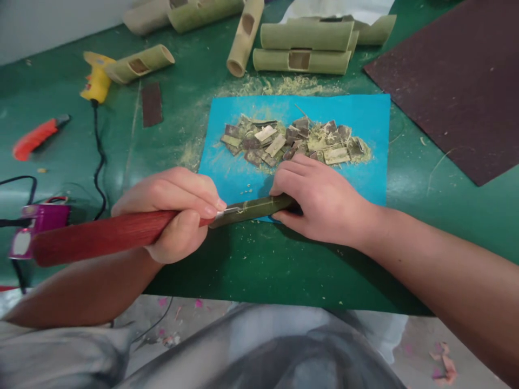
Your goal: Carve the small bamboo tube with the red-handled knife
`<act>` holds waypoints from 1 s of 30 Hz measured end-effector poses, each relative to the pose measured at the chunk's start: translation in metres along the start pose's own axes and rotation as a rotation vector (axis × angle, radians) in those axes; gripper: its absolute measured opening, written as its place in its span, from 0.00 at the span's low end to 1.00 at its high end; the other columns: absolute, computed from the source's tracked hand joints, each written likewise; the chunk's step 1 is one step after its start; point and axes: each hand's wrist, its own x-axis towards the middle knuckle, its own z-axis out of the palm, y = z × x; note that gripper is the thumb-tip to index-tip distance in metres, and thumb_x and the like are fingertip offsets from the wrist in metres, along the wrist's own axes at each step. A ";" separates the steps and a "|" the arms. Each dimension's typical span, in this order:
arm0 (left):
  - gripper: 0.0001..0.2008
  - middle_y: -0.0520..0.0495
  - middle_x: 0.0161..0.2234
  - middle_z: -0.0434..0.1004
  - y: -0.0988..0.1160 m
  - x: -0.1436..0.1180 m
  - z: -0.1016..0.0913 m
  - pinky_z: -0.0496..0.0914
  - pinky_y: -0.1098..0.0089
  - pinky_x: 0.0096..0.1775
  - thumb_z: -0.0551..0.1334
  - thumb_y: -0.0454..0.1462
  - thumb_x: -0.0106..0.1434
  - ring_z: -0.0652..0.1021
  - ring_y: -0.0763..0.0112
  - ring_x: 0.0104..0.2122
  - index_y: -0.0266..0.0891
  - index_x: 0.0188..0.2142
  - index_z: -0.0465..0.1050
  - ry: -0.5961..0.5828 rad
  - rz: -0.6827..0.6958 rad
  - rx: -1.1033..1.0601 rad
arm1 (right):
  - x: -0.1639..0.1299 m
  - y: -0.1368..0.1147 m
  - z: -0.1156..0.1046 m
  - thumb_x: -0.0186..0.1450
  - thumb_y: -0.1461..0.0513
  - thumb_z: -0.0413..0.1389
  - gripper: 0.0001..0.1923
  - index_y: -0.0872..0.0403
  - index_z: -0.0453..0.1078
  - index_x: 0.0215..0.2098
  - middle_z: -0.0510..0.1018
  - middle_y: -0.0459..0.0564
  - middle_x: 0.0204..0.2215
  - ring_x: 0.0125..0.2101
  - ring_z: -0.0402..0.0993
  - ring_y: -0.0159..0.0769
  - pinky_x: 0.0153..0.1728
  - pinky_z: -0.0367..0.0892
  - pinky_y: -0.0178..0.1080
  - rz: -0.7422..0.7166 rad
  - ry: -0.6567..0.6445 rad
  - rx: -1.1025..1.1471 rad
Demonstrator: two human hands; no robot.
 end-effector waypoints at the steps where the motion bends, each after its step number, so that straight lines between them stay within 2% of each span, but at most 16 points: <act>1: 0.14 0.54 0.22 0.78 -0.001 -0.001 0.000 0.74 0.78 0.23 0.65 0.37 0.68 0.78 0.78 0.21 0.40 0.25 0.71 0.015 -0.009 -0.006 | 0.000 0.000 0.000 0.65 0.60 0.60 0.05 0.50 0.69 0.37 0.79 0.52 0.37 0.39 0.70 0.45 0.40 0.65 0.47 0.001 0.002 0.001; 6: 0.14 0.53 0.24 0.80 -0.006 -0.004 0.001 0.74 0.78 0.25 0.64 0.39 0.70 0.80 0.77 0.23 0.39 0.27 0.74 0.043 0.011 -0.034 | 0.000 -0.001 0.000 0.66 0.60 0.60 0.04 0.49 0.69 0.37 0.79 0.52 0.37 0.39 0.71 0.45 0.41 0.65 0.47 0.025 -0.008 0.005; 12: 0.11 0.51 0.27 0.83 0.001 0.004 -0.002 0.78 0.79 0.31 0.64 0.36 0.70 0.83 0.78 0.27 0.38 0.29 0.75 -0.088 -0.021 0.000 | 0.000 -0.001 0.000 0.65 0.60 0.61 0.04 0.49 0.69 0.37 0.80 0.52 0.37 0.40 0.72 0.47 0.40 0.65 0.47 0.029 0.002 0.004; 19: 0.08 0.50 0.28 0.84 0.007 0.007 -0.009 0.79 0.76 0.31 0.64 0.34 0.68 0.84 0.74 0.28 0.39 0.30 0.75 -0.212 -0.063 0.016 | 0.000 -0.002 0.000 0.67 0.59 0.59 0.04 0.49 0.68 0.37 0.80 0.53 0.37 0.40 0.73 0.47 0.41 0.66 0.48 0.019 -0.012 -0.017; 23: 0.11 0.53 0.24 0.81 0.008 0.009 -0.007 0.76 0.76 0.27 0.63 0.34 0.68 0.82 0.75 0.24 0.40 0.27 0.72 -0.138 -0.065 -0.007 | -0.001 0.000 0.000 0.67 0.59 0.58 0.04 0.50 0.68 0.37 0.80 0.53 0.38 0.40 0.73 0.47 0.41 0.66 0.48 0.004 -0.013 -0.027; 27: 0.12 0.53 0.23 0.80 0.007 0.007 -0.005 0.75 0.75 0.24 0.63 0.36 0.68 0.80 0.75 0.22 0.41 0.26 0.72 -0.140 -0.050 -0.004 | -0.001 0.001 0.001 0.67 0.59 0.59 0.04 0.50 0.68 0.38 0.80 0.53 0.37 0.40 0.74 0.47 0.41 0.66 0.48 0.001 -0.006 -0.020; 30: 0.17 0.53 0.22 0.78 0.002 0.002 -0.005 0.74 0.74 0.24 0.63 0.42 0.71 0.79 0.76 0.21 0.41 0.24 0.71 -0.079 -0.094 -0.002 | -0.001 0.000 0.002 0.67 0.59 0.59 0.04 0.50 0.69 0.38 0.80 0.54 0.38 0.41 0.74 0.48 0.40 0.66 0.48 0.006 -0.002 -0.024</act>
